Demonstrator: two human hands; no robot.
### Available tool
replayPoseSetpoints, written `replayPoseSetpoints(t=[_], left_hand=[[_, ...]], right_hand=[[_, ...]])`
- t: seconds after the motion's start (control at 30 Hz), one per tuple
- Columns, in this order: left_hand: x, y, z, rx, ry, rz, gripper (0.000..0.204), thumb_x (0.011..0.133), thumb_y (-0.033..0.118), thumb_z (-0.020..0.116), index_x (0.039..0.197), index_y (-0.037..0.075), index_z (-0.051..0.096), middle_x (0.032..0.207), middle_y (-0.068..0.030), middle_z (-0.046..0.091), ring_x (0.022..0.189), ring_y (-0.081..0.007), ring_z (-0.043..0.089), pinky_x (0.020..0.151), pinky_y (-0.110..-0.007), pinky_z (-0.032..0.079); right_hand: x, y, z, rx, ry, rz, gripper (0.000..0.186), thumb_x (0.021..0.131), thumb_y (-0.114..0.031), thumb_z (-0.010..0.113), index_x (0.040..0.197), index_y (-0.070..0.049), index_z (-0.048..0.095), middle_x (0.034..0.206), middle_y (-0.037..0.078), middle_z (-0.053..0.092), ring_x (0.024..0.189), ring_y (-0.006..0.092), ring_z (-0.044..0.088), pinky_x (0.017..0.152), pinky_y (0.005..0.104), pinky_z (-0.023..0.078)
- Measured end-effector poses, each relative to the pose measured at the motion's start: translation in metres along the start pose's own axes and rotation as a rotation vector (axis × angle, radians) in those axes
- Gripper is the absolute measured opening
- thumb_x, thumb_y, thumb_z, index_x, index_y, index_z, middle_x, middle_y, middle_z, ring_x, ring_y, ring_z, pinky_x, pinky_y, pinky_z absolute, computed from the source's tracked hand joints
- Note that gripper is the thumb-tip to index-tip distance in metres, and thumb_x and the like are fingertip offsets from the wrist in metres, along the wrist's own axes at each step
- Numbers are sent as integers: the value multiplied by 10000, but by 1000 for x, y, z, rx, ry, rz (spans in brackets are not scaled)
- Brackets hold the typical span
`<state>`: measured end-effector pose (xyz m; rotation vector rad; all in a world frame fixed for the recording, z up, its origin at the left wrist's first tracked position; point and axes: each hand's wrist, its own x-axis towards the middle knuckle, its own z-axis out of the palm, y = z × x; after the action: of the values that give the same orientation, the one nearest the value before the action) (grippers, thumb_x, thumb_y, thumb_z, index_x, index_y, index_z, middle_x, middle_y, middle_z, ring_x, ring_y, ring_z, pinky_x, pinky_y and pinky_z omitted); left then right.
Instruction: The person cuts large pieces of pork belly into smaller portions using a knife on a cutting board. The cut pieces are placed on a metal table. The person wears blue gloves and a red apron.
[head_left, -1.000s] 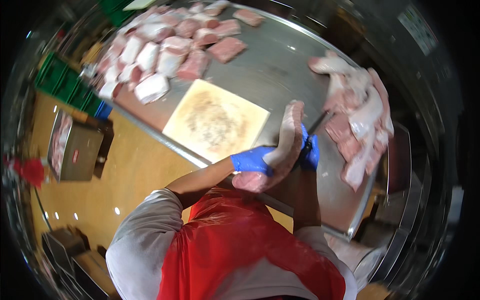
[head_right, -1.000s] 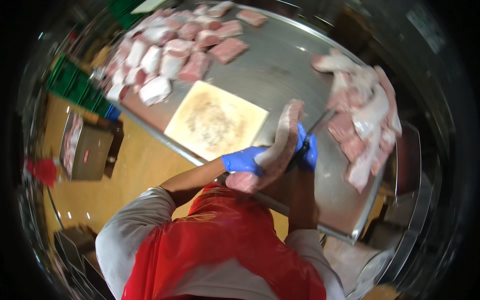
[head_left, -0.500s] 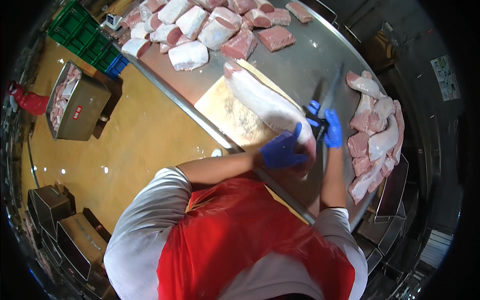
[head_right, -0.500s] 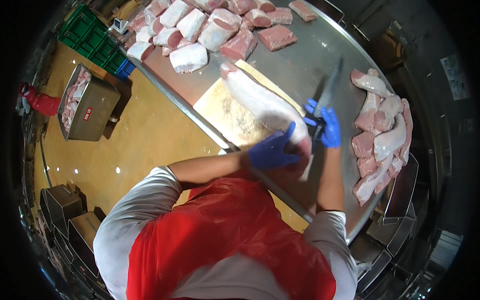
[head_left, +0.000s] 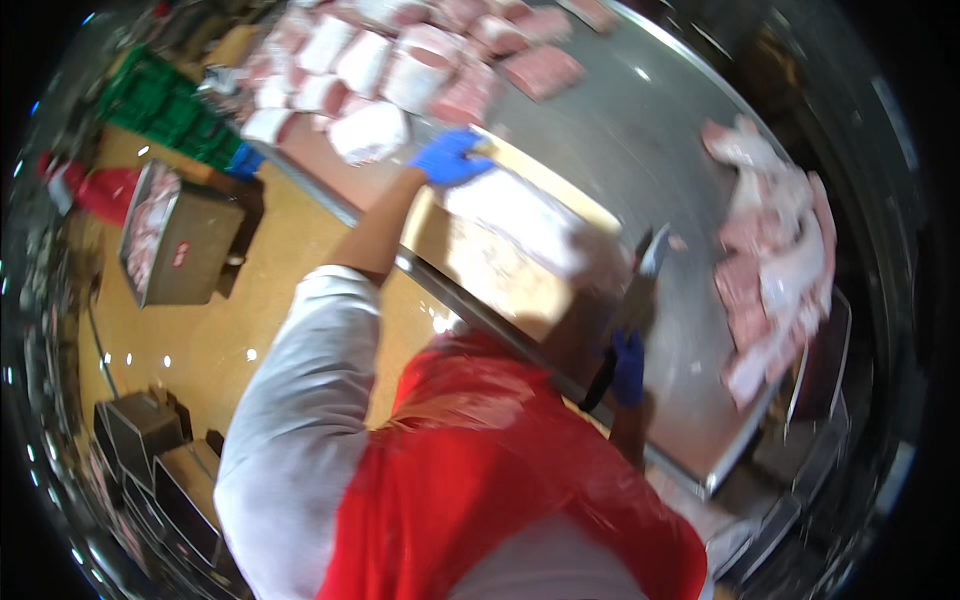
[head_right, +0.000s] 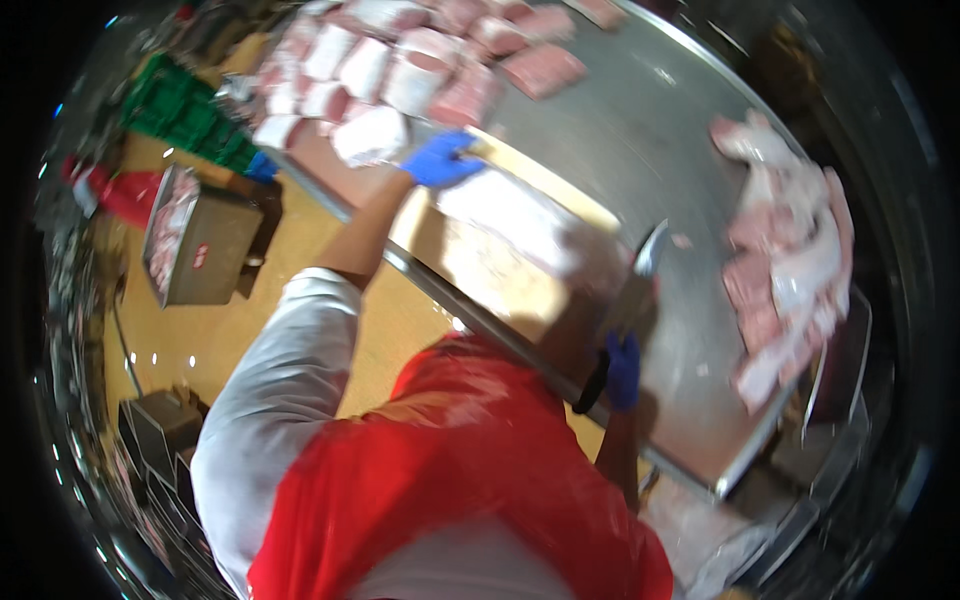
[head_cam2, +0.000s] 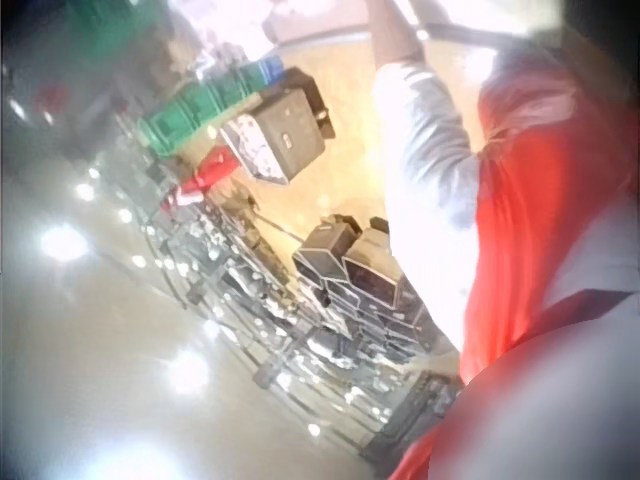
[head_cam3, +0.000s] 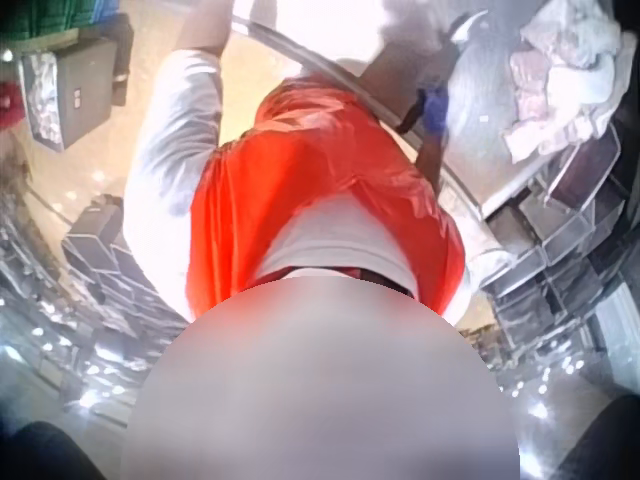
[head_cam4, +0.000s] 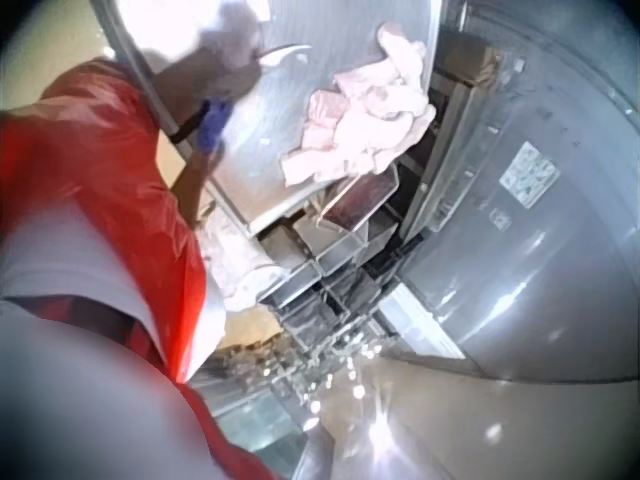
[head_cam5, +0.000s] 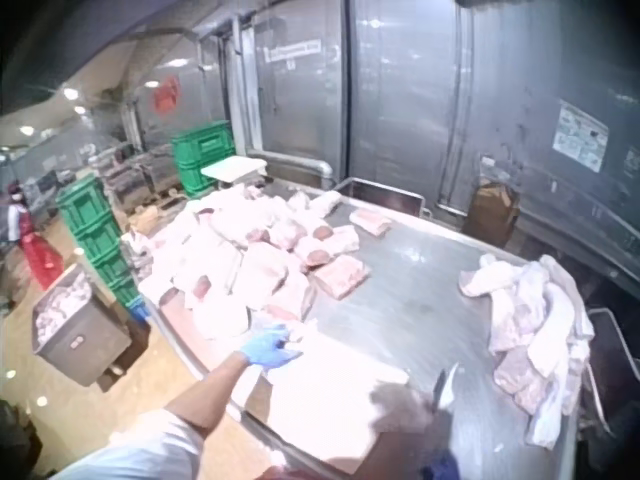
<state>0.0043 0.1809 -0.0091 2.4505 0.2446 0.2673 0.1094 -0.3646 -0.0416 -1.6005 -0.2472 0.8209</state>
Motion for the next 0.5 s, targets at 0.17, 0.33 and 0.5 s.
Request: replayPoseSetpoints(t=[0.17, 0.33, 0.5], left_hand=[[-7, 64, 24, 381, -177, -299, 727, 765, 751, 604, 1301, 261, 623, 1335, -97, 600, 1235, -355, 543, 1007, -595, 412], [-89, 81, 19, 382, -302, -290, 1085, 612, 762, 720, 1488, 204, 406, 1401, -143, 488, 1277, -396, 470, 938, -741, 336], [-135, 59, 20, 342, -192, -164, 1197, 605, 668, 789, 1560, 193, 245, 1464, -147, 428, 1354, -360, 404, 972, -702, 316]], right_hand=[[35, -25, 84, 487, 155, -1, 358, 1003, -203, 569, 1297, -14, 495, 1160, 101, 581, 965, 198, 584, 857, 346, 527], [90, -15, 61, 474, -52, -269, 479, 1008, -285, 568, 1389, -24, 442, 1213, 123, 582, 1005, 223, 601, 876, 348, 520], [84, -16, 44, -27, 367, -285, 451, 1006, -273, 562, 1339, 25, 497, 1140, 146, 627, 962, 240, 627, 833, 364, 541]])
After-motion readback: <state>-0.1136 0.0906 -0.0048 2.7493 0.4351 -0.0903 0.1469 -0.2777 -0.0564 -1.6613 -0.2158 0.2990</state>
